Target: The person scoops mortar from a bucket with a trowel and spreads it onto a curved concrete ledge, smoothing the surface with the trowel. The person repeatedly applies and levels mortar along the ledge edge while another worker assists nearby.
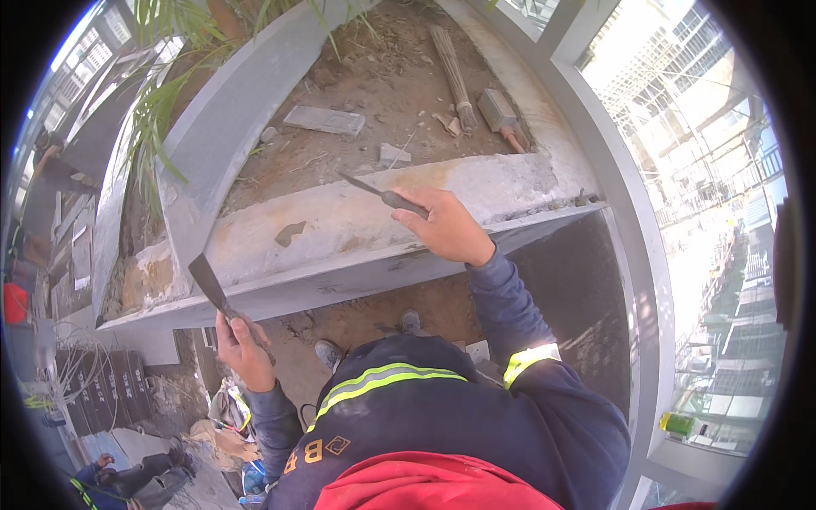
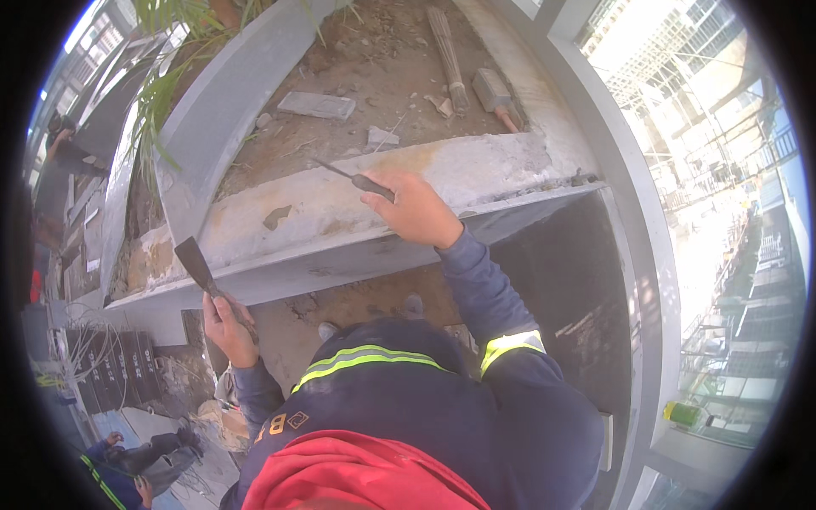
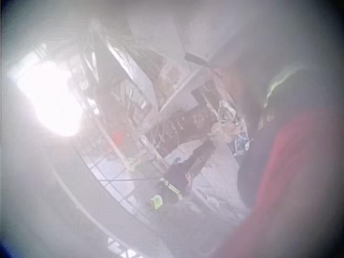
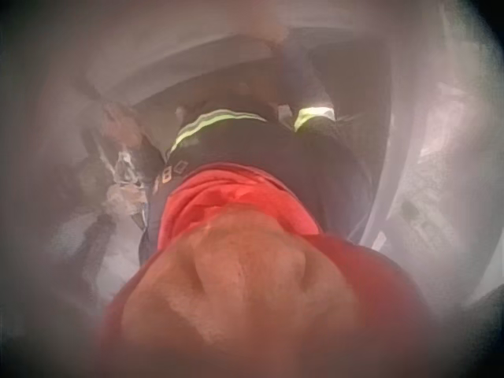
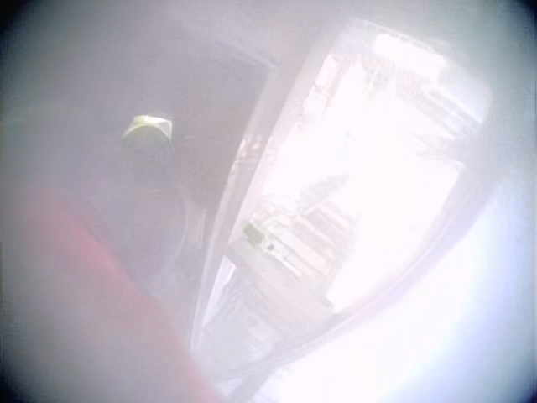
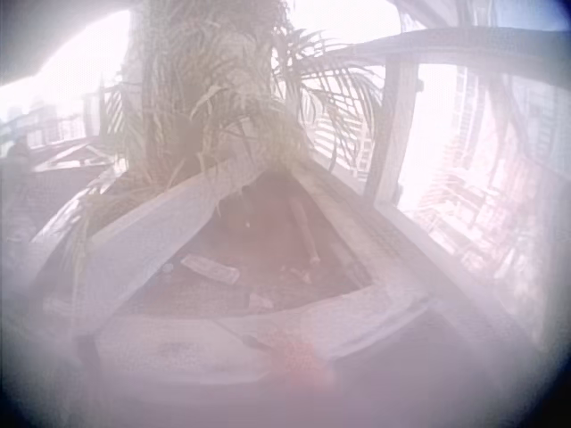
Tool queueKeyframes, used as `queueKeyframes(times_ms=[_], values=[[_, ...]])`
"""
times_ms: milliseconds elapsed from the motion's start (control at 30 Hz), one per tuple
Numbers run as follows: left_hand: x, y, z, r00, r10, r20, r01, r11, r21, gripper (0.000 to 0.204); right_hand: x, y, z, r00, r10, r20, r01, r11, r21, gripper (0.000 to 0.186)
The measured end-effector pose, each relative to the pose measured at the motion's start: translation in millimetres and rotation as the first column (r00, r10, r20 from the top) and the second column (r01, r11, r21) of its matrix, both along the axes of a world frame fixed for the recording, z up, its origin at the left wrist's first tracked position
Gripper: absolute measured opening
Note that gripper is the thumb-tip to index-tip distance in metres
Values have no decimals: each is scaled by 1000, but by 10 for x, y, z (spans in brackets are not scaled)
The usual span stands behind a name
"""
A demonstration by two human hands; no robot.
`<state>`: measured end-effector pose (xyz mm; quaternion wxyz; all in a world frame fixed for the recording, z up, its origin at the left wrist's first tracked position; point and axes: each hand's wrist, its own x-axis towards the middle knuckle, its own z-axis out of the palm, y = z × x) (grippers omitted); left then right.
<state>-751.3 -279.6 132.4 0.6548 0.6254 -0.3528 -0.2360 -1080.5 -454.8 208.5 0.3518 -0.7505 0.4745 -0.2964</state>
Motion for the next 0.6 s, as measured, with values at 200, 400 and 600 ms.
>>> queueKeyframes(times_ms=[200,400,600], values=[[654,96,37,902,423,87,-429,900,78,31,-2287,9,-52,578,-719,-387,574,695,-434,36],[1353,149,191,743,665,72,-665,746,-38,32,-4117,569,-269,261,-817,-514,752,506,-423,34],[1366,538,17,736,677,10,-677,734,55,26,-3802,-157,22,267,-568,-779,673,688,-271,37]])
